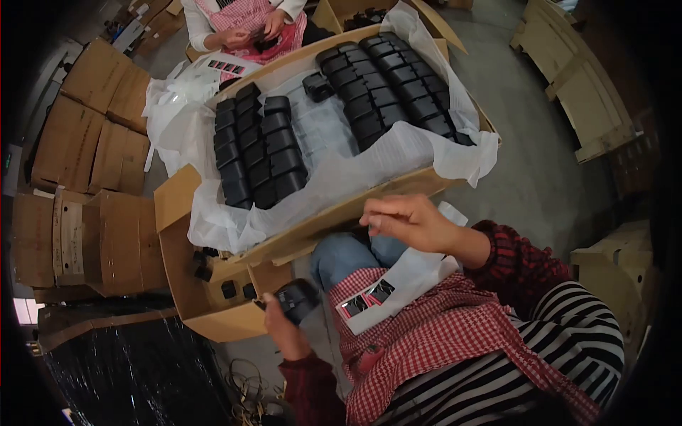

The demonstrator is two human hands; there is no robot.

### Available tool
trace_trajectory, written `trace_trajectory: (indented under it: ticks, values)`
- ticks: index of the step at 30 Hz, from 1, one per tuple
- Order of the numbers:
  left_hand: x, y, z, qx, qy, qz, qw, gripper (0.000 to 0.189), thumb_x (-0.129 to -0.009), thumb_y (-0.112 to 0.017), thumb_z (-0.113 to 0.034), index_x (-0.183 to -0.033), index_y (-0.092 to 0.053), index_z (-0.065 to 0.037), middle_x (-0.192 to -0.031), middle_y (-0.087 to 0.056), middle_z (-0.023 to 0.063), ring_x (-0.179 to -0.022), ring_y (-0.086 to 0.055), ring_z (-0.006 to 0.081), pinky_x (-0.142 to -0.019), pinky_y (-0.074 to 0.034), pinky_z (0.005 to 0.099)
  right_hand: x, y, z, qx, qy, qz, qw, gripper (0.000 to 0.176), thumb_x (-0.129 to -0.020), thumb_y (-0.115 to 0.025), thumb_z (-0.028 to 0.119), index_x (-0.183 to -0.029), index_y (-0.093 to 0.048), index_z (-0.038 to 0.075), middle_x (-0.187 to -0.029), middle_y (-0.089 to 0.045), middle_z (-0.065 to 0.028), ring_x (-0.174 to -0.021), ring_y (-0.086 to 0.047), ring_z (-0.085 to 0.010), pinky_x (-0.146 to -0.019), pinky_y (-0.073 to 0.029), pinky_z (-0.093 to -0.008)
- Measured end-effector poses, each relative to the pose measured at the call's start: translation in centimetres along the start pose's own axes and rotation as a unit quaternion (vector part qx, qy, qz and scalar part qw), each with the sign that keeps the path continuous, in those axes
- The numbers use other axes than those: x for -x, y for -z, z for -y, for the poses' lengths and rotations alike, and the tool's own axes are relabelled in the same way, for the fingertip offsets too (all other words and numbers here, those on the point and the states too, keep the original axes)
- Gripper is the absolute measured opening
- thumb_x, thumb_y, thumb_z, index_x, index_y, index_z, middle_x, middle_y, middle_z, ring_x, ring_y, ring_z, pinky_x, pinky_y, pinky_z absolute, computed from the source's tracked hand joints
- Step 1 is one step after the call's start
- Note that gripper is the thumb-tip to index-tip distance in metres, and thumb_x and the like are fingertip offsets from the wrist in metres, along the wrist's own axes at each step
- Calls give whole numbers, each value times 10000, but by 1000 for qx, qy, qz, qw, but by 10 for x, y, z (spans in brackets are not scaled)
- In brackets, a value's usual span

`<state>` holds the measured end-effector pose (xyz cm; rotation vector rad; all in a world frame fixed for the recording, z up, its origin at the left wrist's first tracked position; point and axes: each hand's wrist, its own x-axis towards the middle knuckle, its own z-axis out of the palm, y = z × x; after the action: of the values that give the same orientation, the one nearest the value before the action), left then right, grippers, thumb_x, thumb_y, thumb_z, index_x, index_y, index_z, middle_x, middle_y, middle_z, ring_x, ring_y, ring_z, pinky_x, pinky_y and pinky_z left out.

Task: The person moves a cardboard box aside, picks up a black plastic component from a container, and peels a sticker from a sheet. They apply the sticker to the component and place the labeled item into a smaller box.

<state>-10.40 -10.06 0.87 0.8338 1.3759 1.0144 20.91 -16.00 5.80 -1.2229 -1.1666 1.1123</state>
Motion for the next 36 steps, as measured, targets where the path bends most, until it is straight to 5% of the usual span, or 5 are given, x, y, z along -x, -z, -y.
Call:
trace_trajectory:
  ticks: [9, 16, 23, 27, 36]
  values:
    - [-130, 157, -32, 213, 82, -230, 946, 645, -934, -582, -315, -1423, -264, -41, -1330, -471, 133, -1201, -496, 284, -966, -462, 429, -127, 113, -22, 392, 7, -72, 917, 186, -866, -624, 153, -1002, -611, 27, -910, -636, -106, -764, -631, -198, -668, -498, -324]
    - [-37, -22, -82, -169, -275, 116, 939, 392, -943, -545, -134, -1311, -462, -29, -1324, -516, 134, -1228, -489, 241, -1030, -362, 374, -39, 26, -42, 502, 275, 117, 811, 298, -822, -621, 167, -1096, -596, 53, -923, -634, -142, -885, -625, -356, -762, -514, -428]
    - [-46, -132, -38, -534, -428, 297, 666, 417, -857, -623, -107, -1262, -536, -61, -1424, -398, 182, -1357, -309, 384, -1096, -234, 548, -2, 45, -10, 319, 17, 272, 908, 269, -807, -630, 104, -1074, -615, 77, -982, -640, -136, -921, -631, -318, -804, -510, -412]
    - [-15, -126, 23, -505, -418, 255, 711, 407, -838, -638, -117, -1232, -559, -54, -1439, -374, 183, -1358, -293, 403, -1088, -244, 558, -57, 74, -23, 434, 63, 22, 898, 322, -769, -666, 99, -1086, -619, 70, -1029, -639, -128, -938, -629, -320, -808, -511, -410]
    - [5, -72, 28, -410, -245, 256, 841, 336, -875, -629, -163, -1168, -584, -4, -1312, -508, 217, -1210, -488, 388, -992, -409, 431, -126, 76, -57, 585, 59, 283, 758, 541, -753, -672, 181, -1267, -545, 75, -1248, -579, -154, -1094, -587, -325, -907, -486, -386]
